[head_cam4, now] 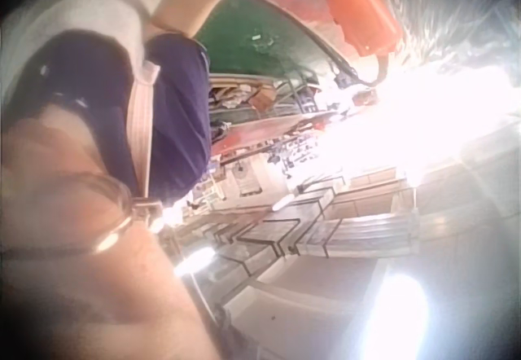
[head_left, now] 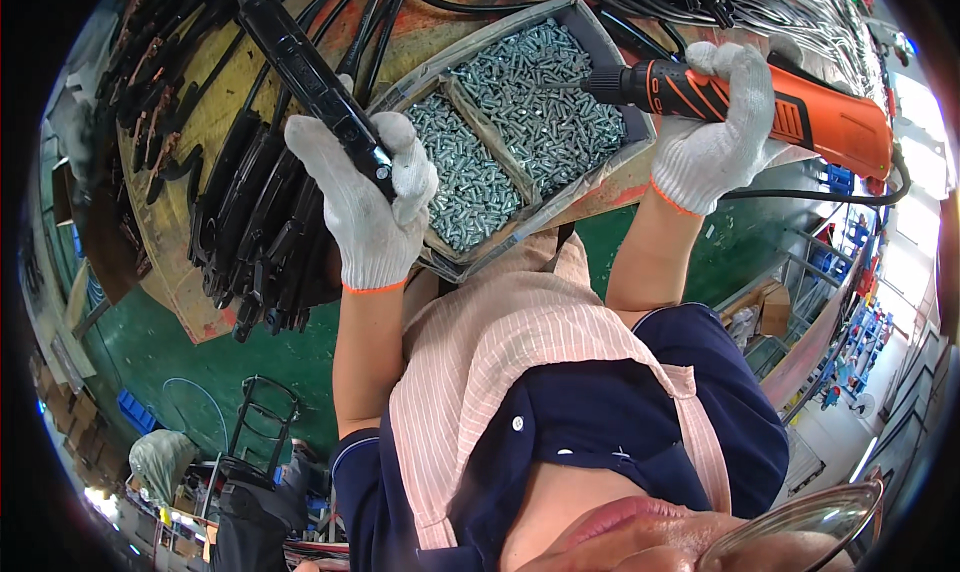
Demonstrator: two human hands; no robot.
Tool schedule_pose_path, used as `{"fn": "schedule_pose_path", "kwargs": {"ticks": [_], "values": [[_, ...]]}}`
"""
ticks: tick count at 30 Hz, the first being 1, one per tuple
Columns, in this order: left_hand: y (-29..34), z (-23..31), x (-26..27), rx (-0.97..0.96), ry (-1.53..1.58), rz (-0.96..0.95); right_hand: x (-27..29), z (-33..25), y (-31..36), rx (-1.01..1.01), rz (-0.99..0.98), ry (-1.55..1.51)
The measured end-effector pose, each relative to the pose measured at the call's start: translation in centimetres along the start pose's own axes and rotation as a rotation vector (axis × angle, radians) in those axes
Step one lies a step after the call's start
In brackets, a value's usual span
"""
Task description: Using an electric screwdriver to assemble welding electrode holders by driving screws into the plastic housings.
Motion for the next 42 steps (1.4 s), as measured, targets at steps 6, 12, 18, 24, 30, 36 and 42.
{"fn": "schedule_pose_path", "kwargs": {"ticks": [6, 12, 18, 24, 30, 36, 42], "values": [[0.0, 0.0, 0.0, -0.011, -0.026, 0.008, 0.5, 0.4, 0.0, -0.003, -0.03, -0.017], [0.0, 0.1, 0.0, -0.025, -0.051, 0.03, 1.1, 0.4, 0.1, 0.128, -0.003, 0.156], [-0.1, 0.1, 0.4, -0.005, -0.003, -0.052, 0.9, -0.4, -0.2, 0.037, -0.026, -0.042], [-0.2, 0.2, 0.3, 0.008, 0.031, -0.013, 1.6, -1.5, -0.4, 0.005, -0.027, -0.017], [-0.2, 0.3, 0.4, 0.003, -0.044, 0.032, 4.4, -2.3, -0.6, -0.039, -0.05, -0.038], [0.0, 0.2, 0.1, -0.023, -0.006, 0.015, 6.2, -2.4, -0.3, -0.069, -0.171, -0.005], [-0.1, 0.5, 0.1, 0.0, -0.097, 0.013, 6.1, -2.1, 0.2, -0.063, -0.078, 0.038]]}}
Point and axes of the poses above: each hand's wrist, its own y-axis away from the middle knuckle, its own x-axis out of the back of the hand, z = x × y, the point moved 2 cm from there along -y, towards the middle knuckle, and after that the axes turned 15 degrees about y, right-handed, at the moved point
